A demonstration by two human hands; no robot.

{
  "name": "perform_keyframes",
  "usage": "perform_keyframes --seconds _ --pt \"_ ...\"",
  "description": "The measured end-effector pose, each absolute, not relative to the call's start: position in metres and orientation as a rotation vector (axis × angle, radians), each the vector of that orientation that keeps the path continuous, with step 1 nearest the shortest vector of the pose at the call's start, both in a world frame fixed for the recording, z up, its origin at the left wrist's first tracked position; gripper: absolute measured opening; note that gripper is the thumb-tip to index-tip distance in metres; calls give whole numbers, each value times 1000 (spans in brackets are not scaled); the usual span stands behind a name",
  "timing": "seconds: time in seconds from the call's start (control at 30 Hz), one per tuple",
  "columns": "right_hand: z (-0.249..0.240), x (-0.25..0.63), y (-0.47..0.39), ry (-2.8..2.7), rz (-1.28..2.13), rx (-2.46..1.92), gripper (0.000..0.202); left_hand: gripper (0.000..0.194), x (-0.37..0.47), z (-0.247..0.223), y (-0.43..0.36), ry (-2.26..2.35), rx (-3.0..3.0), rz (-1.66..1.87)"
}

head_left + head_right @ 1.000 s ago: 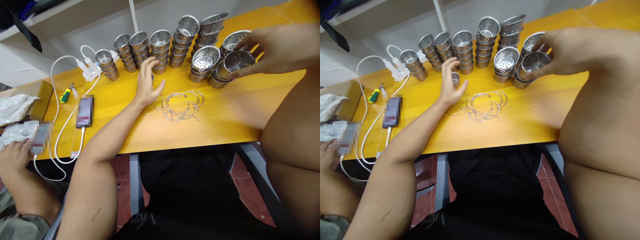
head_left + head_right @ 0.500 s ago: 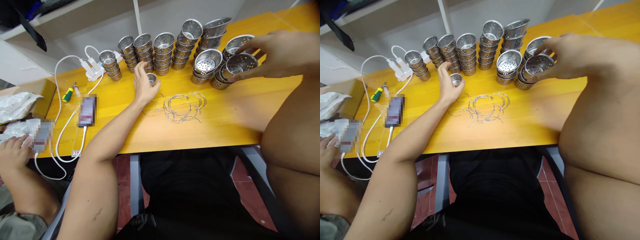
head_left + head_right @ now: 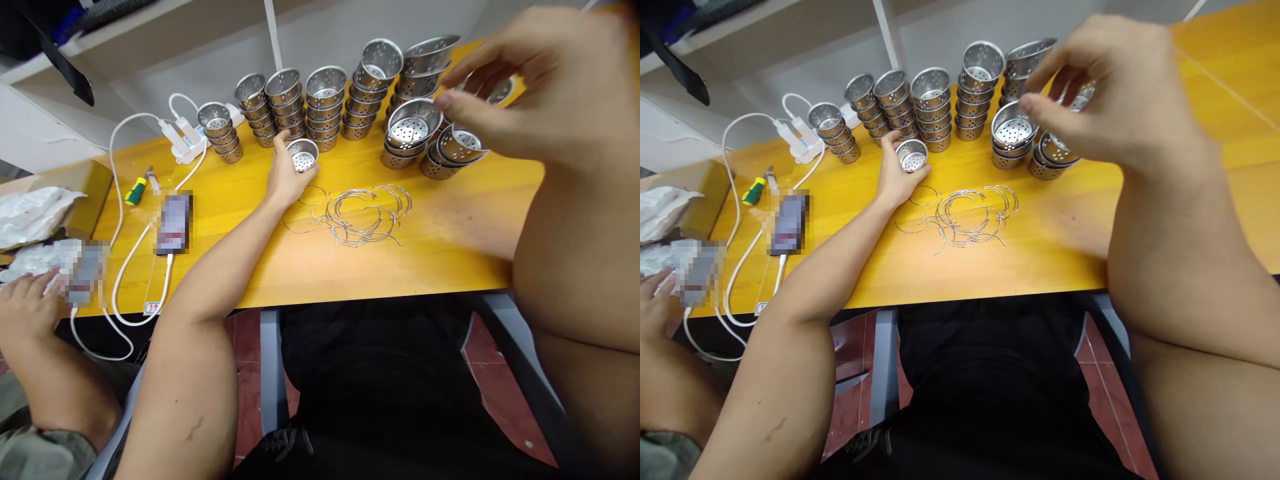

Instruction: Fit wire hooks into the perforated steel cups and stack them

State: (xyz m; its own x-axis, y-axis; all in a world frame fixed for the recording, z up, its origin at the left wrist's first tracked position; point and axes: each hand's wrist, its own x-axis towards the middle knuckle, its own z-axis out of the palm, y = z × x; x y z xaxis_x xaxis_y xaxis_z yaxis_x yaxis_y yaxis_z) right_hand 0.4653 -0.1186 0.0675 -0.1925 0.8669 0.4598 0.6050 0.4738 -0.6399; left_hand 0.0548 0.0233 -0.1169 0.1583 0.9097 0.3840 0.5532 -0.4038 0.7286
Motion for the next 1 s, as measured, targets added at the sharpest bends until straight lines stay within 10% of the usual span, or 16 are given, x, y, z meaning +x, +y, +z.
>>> perform_keyframes --seconds 0.37,0.67,1.0 --pt "-8 386 -98 -2798 487 -1120 126 114 61 -129 39 1120 2293 1189" --pt "-29 364 -95 -2718 431 -935 40 104 64 -124 31 1175 2273 1181" --pt "-29 360 -96 -2572 469 -953 14 102 73 -103 10 1217 2181 1161"
